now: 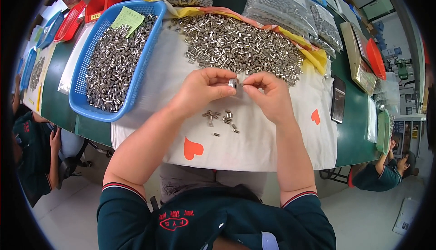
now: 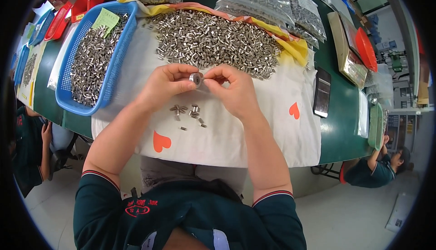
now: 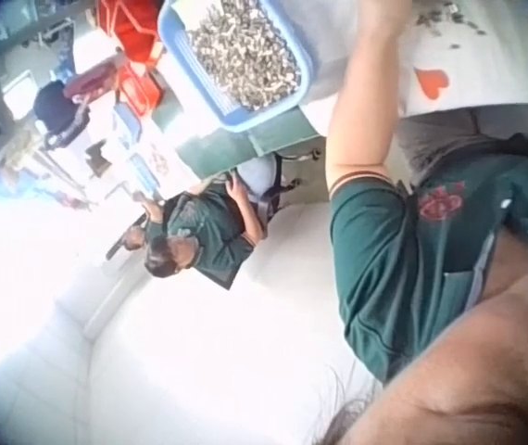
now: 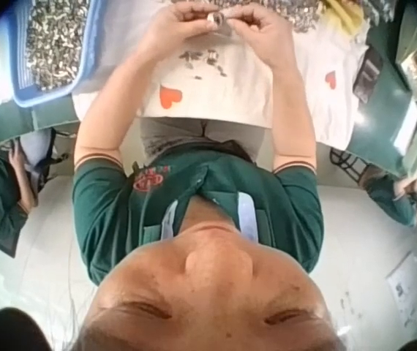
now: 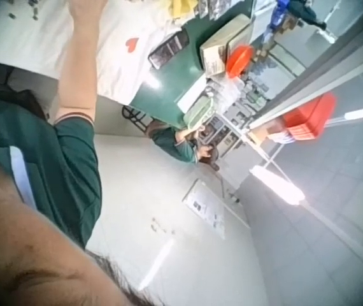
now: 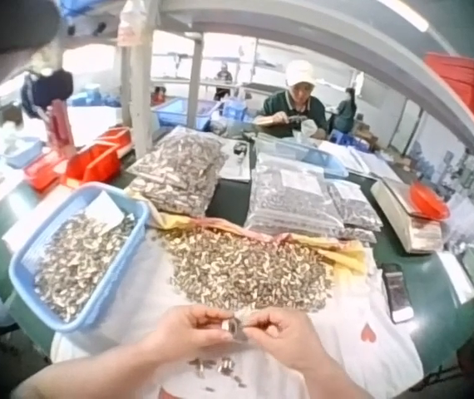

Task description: Inspecting and sorting small metal components on a workbench in a manufacturing environment.

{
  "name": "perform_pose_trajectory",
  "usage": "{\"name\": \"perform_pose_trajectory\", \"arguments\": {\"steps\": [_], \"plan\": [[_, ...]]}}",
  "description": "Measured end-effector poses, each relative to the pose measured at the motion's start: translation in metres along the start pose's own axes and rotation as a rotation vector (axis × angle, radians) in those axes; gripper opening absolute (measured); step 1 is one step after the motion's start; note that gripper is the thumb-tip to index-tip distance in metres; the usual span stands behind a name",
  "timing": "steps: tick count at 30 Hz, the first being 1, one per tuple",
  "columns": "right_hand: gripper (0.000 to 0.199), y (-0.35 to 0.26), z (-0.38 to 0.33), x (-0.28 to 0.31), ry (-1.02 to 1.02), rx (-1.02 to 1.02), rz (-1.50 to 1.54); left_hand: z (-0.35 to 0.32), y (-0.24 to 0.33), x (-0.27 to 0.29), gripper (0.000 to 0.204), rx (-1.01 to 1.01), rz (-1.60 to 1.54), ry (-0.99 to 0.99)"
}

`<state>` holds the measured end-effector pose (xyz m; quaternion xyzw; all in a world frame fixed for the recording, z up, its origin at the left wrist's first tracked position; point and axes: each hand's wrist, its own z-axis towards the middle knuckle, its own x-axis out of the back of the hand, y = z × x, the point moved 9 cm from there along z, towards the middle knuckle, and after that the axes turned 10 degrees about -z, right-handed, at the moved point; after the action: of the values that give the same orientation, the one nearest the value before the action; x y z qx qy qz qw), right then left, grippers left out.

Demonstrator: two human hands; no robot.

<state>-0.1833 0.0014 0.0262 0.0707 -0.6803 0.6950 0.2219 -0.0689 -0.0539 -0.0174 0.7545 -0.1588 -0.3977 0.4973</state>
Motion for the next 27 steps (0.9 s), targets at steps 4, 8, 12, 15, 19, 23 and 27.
{"name": "perform_pose_trajectory", "arguments": {"steps": [4,8,12,15,19,23,27], "plan": [[0.009,-0.002,-0.002,-0.010,-0.055,-0.005,-0.011,-0.002,0.000,0.000,0.034,-0.010,0.032,0.001],[0.009,-0.016,-0.004,-0.005,0.021,0.078,-0.214,-0.002,-0.001,-0.001,0.033,0.005,0.041,-0.011],[0.006,-0.039,-0.012,-0.006,0.199,0.306,-0.522,-0.001,-0.002,0.002,0.033,-0.034,0.102,0.034],[0.006,-0.039,-0.012,-0.013,0.155,0.336,-0.554,-0.003,0.000,0.002,0.033,-0.033,0.245,0.042],[0.006,-0.035,-0.011,-0.010,0.140,0.286,-0.554,-0.003,0.002,-0.001,0.034,-0.027,0.223,0.031],[0.009,-0.016,-0.004,-0.003,0.016,0.080,-0.288,-0.002,-0.002,-0.003,0.034,0.036,0.099,-0.010],[0.010,0.016,-0.001,-0.002,-0.099,-0.185,-0.227,-0.005,-0.004,-0.005,0.032,0.061,0.127,-0.018]]}}
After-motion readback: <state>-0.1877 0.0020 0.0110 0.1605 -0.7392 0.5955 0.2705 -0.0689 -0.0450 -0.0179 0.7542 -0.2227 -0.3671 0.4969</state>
